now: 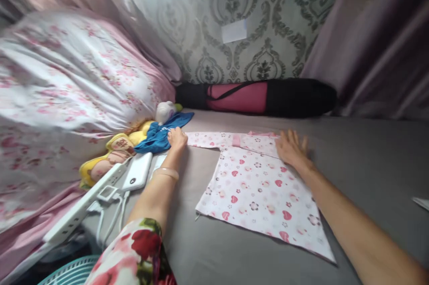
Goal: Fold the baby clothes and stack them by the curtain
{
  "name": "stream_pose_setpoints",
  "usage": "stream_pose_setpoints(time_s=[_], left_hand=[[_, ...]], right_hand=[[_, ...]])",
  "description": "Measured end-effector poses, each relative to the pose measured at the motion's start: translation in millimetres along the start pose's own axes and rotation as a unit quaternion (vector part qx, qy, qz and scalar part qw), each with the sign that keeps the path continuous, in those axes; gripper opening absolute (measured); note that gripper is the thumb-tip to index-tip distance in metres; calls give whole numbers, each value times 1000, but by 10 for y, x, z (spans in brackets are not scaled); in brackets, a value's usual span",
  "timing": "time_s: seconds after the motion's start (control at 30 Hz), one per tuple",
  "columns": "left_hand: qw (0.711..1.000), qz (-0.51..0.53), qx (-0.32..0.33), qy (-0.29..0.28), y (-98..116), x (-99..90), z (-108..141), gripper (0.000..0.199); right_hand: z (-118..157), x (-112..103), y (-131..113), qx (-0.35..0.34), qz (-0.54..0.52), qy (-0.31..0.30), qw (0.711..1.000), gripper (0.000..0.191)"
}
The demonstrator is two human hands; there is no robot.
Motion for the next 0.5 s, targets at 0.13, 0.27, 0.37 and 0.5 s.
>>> stream_pose_setpoints(time_s=[0.13, 0.27, 0.37, 0.5], left_hand=[[998, -15, -61, 16, -323, -94, -167, 38], [998, -12, -63, -13, -463, -31, -269, 38], [998, -9, -49, -24, -474, 27, -295, 32], [998, -4, -56, -31, -440, 86, -326, 31]], right_hand=[[94, 115, -568, -148, -29, -3, 988, 63], [212, 211, -996, -203, -55, -63, 976, 62], [214, 146, -1133, -197, -57, -59, 977, 57], [198, -12, -1337, -240, -88, -10, 967, 44]])
Point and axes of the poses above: each hand's wrist, its own z-axis away from the middle knuckle, its own x-axis out of the palm, y = z × x, the point moved 3 cm from there along -z, towards the middle knuckle, and after that the axes turned 5 degrees about y, right-handed, at the moved point
